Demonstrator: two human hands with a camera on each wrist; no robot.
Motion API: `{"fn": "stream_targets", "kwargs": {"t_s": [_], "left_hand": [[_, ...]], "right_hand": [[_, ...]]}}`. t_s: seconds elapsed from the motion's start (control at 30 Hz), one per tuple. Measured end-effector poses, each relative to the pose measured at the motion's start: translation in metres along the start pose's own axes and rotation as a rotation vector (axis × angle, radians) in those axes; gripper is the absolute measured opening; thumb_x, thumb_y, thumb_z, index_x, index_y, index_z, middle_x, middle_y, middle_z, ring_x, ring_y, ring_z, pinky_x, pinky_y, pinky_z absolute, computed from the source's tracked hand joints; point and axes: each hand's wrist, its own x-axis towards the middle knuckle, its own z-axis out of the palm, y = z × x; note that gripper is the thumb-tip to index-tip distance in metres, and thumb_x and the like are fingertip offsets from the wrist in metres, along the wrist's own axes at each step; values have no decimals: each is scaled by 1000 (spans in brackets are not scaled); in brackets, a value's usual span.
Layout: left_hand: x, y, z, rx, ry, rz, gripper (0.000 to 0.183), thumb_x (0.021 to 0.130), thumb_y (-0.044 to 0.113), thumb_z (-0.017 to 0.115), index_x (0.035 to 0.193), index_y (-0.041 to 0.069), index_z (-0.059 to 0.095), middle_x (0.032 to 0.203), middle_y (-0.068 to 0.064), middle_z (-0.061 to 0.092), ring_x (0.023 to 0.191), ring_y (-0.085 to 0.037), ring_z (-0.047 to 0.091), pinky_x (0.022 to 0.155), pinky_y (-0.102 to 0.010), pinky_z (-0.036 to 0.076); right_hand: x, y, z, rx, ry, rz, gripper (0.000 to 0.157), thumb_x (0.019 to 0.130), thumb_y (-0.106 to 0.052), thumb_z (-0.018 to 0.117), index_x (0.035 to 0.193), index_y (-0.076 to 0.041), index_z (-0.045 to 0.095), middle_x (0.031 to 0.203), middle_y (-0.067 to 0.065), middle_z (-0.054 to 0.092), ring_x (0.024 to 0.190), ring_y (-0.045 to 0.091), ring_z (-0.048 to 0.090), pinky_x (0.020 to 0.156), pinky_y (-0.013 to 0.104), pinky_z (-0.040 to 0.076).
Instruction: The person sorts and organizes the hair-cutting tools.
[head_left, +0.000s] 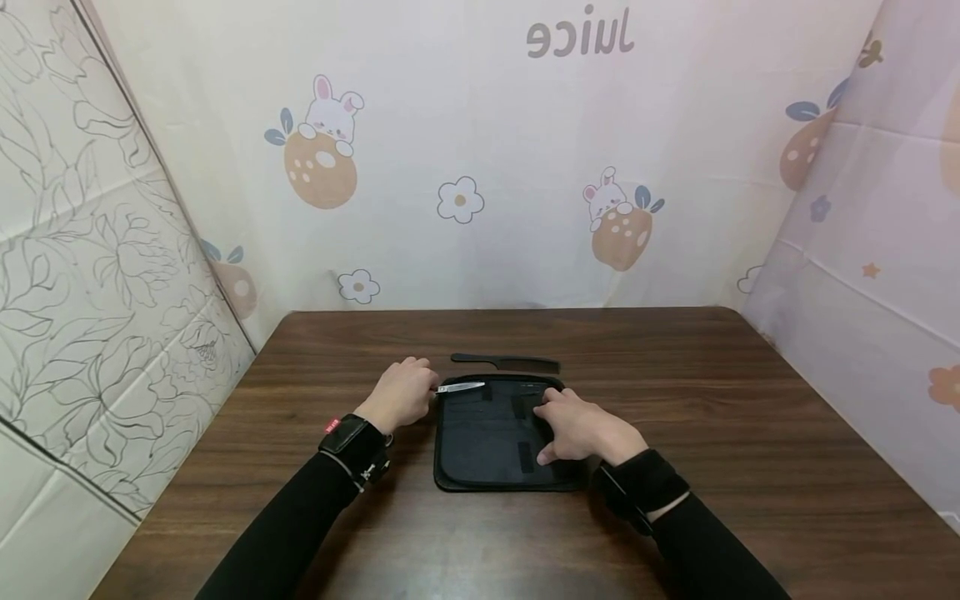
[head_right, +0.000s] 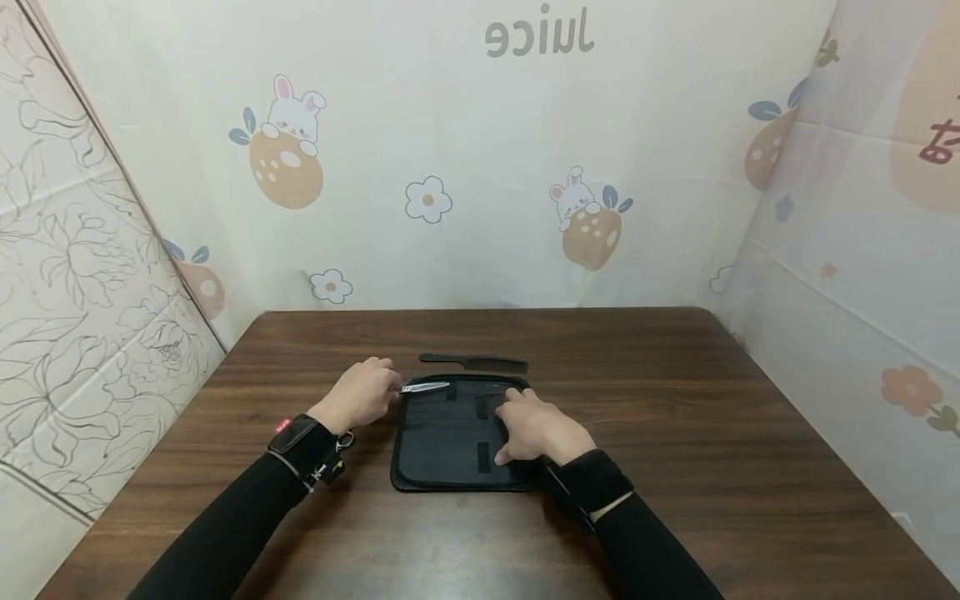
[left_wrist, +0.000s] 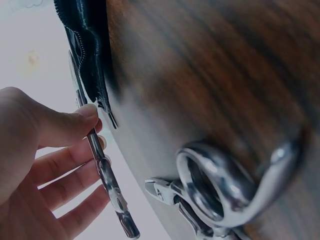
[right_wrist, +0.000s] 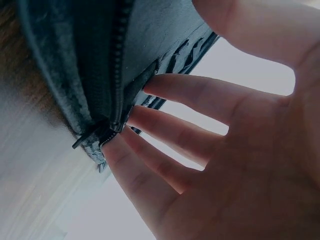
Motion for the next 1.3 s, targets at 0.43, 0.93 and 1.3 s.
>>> {"fn": "stream_targets", "kwargs": {"t_s": [0.43, 0.93, 1.3], "left_hand": [[-2, -2, -2, -20, -35, -11, 9, 94, 11, 73, 101, 13, 79, 92, -5, 63, 91, -28, 61, 78, -44, 52], [-3, -3, 0, -49, -35, -2, 7, 93, 8, 74, 89, 13, 78, 90, -3, 63, 91, -27, 61, 81, -44, 52], [2, -3, 0, -37, -52, -14, 7, 94, 9, 73, 93, 13, 79, 93, -3, 64, 91, -24, 59, 81, -40, 52]], "right_hand": [[-1, 0, 0, 15, -7, 4, 68, 84, -30, 85, 141, -3, 60, 134, 11, 50, 121, 30, 47, 92, 47, 48], [-1, 0, 2, 21, 0, 9, 68, 83, -30, 86, 140, -3, 61, 136, 11, 50, 120, 29, 47, 92, 46, 49], [1, -1, 4, 13, 0, 13, 67, 83, -30, 86, 140, -3, 61, 133, 10, 51, 117, 28, 47, 91, 45, 49]]}}
